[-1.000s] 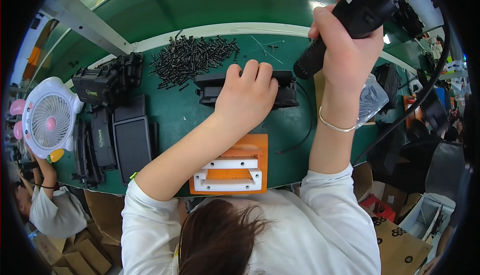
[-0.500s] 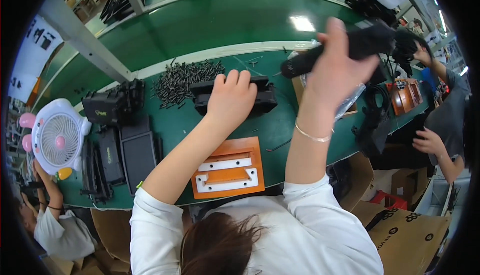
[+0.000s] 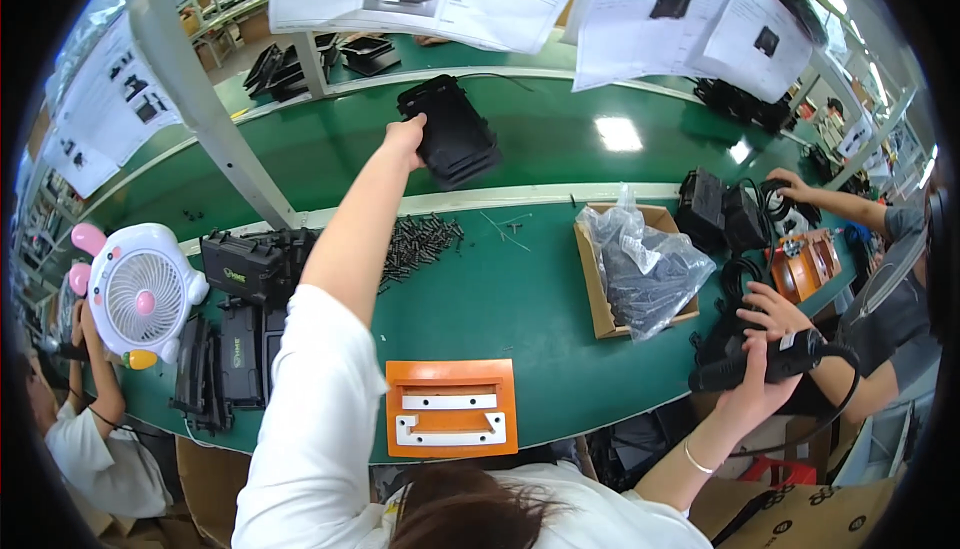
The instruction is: The recorder is assembling electronic components, involving plastic housings and solar panels, using an electric screwdriver.
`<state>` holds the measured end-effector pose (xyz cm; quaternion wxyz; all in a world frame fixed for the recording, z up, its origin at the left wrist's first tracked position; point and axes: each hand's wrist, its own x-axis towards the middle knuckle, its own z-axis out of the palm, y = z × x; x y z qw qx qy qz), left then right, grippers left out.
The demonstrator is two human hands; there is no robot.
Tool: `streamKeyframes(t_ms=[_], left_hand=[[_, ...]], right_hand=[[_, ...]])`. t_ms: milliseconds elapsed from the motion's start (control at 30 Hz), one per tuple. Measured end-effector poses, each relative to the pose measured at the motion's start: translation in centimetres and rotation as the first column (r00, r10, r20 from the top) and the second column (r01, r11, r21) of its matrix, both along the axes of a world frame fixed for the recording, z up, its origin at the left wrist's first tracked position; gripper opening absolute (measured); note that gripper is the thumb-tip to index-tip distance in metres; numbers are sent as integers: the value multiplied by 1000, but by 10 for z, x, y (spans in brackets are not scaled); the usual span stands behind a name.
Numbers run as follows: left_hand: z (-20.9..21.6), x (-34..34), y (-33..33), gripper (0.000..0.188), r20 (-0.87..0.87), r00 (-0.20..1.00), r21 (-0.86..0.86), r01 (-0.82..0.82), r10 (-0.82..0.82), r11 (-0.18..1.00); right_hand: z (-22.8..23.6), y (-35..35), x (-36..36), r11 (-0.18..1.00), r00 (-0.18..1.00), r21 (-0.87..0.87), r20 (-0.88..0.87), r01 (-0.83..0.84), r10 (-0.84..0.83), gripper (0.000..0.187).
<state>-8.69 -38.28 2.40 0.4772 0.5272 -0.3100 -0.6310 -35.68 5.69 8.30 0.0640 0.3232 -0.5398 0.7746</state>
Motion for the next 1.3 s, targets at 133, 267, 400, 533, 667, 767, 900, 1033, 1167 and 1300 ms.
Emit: streamKeyframes(t_ms=[133, 267, 400, 533, 667, 767, 900, 1033, 1167, 1300], left_hand=[[-29, 14, -25, 38, 368, 922, -29, -117, 119, 993], [17, 52, 36, 39, 409, 891, -168, 286, -197, 943], [107, 132, 182, 22, 522, 766, -361, 597, -376, 716], [106, 208, 335, 24, 747, 659, -335, 488, -90, 806], [23, 232, 431, 29, 987, 163, -29, 208, -5, 978], [-22, 220, 465, 29, 942, 335, -71, 98, 34, 993], [-33, 197, 454, 29, 955, 234, -200, 47, 184, 979], [-37, 196, 442, 29, 945, 142, -304, 46, 295, 952], [-41, 203, 447, 23, 977, 115, -193, 138, 178, 971], [-42, 206, 445, 19, 950, 203, -266, 140, 236, 954]], right_hand=[[1, 7, 4, 1000, 999, -4, 47, -7, 7, 52], [-10, -8, 5, 983, 984, 70, -39, -171, 174, 46], [-17, -33, 24, 998, 995, 51, -95, -22, 27, 42], [-17, -39, 42, 989, 972, 59, -203, 134, -119, 35], [-31, -39, 66, 990, 976, 140, -218, 33, -2, 24], [-38, -50, 107, 969, 956, 219, -240, -114, 167, 20], [-38, -60, 144, 849, 844, 196, -134, -491, 519, 23], [-36, -62, 162, 718, 715, 290, -138, -632, 685, 25], [-48, -65, 156, 699, 718, 359, -103, -618, 688, 24], [-60, -69, 156, 674, 725, 376, -6, -636, 688, 22]])
